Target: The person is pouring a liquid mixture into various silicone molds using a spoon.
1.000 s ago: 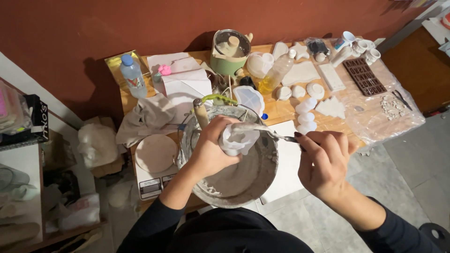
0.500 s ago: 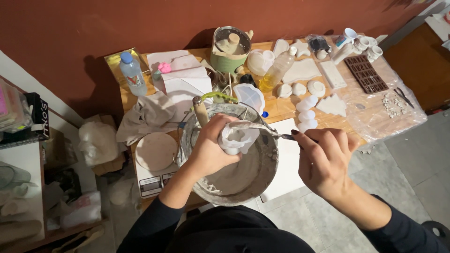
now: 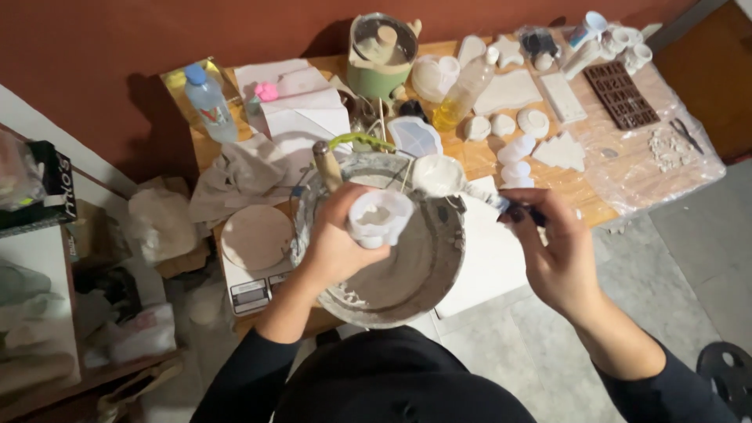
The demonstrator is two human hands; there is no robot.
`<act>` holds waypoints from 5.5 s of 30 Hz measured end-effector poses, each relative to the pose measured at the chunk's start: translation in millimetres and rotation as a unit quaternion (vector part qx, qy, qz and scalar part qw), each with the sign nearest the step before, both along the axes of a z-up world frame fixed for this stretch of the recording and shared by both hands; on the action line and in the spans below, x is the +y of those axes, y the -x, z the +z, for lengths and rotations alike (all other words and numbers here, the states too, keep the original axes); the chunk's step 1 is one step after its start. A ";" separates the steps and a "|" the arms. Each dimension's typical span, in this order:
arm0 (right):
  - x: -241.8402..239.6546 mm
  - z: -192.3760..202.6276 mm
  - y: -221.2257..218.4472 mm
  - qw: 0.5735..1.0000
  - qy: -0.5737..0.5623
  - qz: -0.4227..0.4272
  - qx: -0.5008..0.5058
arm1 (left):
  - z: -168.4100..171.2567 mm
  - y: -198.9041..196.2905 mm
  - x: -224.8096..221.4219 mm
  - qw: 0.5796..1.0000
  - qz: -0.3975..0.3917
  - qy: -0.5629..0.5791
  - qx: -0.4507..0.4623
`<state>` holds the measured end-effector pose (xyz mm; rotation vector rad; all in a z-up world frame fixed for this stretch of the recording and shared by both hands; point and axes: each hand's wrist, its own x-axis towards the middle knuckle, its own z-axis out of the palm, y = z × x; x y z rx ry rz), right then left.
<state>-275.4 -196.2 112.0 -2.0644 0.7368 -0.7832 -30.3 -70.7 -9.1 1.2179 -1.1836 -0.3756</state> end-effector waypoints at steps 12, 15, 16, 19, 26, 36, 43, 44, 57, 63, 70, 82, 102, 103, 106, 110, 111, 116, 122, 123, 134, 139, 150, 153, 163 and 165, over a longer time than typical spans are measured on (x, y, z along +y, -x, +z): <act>12.6 -236.4 -77.6 0.725 0.278 0.158 0.610 | -2.0 -1.4 37.7 0.994 0.042 -0.076 0.068; 7.0 -233.7 -58.7 0.768 0.293 0.139 0.553 | 5.7 10.4 34.8 0.991 0.019 -0.078 0.105; -2.4 -211.6 -43.1 0.768 0.291 0.135 0.554 | 9.5 16.1 34.8 0.991 0.015 -0.078 0.104; -45.1 -163.4 11.9 0.950 0.246 0.050 0.187 | 18.7 31.4 30.2 0.995 0.057 -0.076 0.001; -150.9 -148.0 132.8 0.546 -0.588 0.081 -0.592 | 22.3 87.3 -18.5 0.993 0.074 -0.088 0.014; -147.7 -153.6 95.7 0.433 -0.663 0.237 -0.562 | 23.4 121.8 14.4 0.971 0.181 -0.117 0.100; -105.7 -217.0 31.2 0.684 -0.560 0.261 -0.387 | 32.1 125.3 32.7 0.972 0.216 -0.095 0.016; -106.9 -226.5 31.9 0.719 -0.533 0.258 -0.363 | 31.7 125.5 33.1 0.970 0.219 -0.100 0.018; -286.1 -462.7 210.3 0.931 0.246 -0.232 0.137 | 12.5 135.7 5.5 0.974 0.183 -0.115 0.068; -253.8 -365.9 176.6 0.933 0.213 -0.257 0.135 | 32.2 155.6 -30.3 0.986 0.152 -0.060 0.007; -96.9 -181.6 104.7 0.734 -0.614 0.163 -0.239 | 24.8 185.3 -65.0 0.994 0.094 0.033 0.037; -30.5 -192.6 84.3 0.549 -0.771 0.139 -0.292 | 25.9 187.0 -56.6 0.995 0.035 -0.059 0.065; -13.7 -182.0 74.9 0.604 -0.699 0.169 -0.344 | 47.0 175.3 -48.0 0.998 -0.040 -0.039 -0.001; -18.3 -197.0 81.4 0.604 -0.699 0.167 -0.345 | 35.3 172.2 -46.4 0.998 -0.042 -0.040 0.000; -32.2 -213.2 86.1 0.542 -0.732 0.238 -0.339 | 20.9 161.3 -48.5 0.975 -0.180 0.005 0.127; -14.3 -168.8 75.6 0.531 -0.716 0.290 -0.349 | 40.3 164.2 -48.1 0.978 -0.132 -0.089 0.137; -9.0 -157.3 71.9 0.590 -0.667 0.289 -0.351 | 44.7 165.2 -49.3 0.981 -0.100 -0.099 0.131; -17.8 -165.5 75.8 0.642 -0.653 0.234 -0.325 | 44.2 171.9 -53.6 0.975 -0.119 -0.093 0.162; -29.3 -170.9 79.1 0.603 -0.703 0.182 -0.330 | 51.7 173.9 -50.9 0.988 -0.093 -0.058 0.112; -37.2 -182.9 82.5 0.606 -0.705 0.172 -0.326 | 56.1 173.2 -50.1 0.990 -0.101 -0.023 0.101; -66.4 -160.8 116.0 0.463 -0.723 0.314 -0.405 | 57.6 138.5 -39.3 0.840 -0.365 0.148 0.373; -61.5 -157.1 118.2 0.477 -0.721 0.302 -0.401 | 32.9 112.0 -38.6 0.993 -0.090 -0.062 0.056; -57.5 -140.8 136.1 0.502 -0.696 0.292 -0.423 | -21.5 91.9 -38.7 0.831 0.177 -0.303 -0.431; -54.9 -137.9 166.6 0.518 -0.680 0.255 -0.451 | -14.2 153.8 -70.3 0.902 0.157 -0.237 -0.326; 19.7 -201.0 365.2 0.601 -0.583 0.124 -0.533 | -208.5 329.7 -299.0 0.938 -0.032 -0.038 -0.344; 14.2 -216.1 397.5 0.617 -0.552 0.102 -0.552 | -233.1 345.0 -345.8 0.849 -0.008 -0.147 -0.508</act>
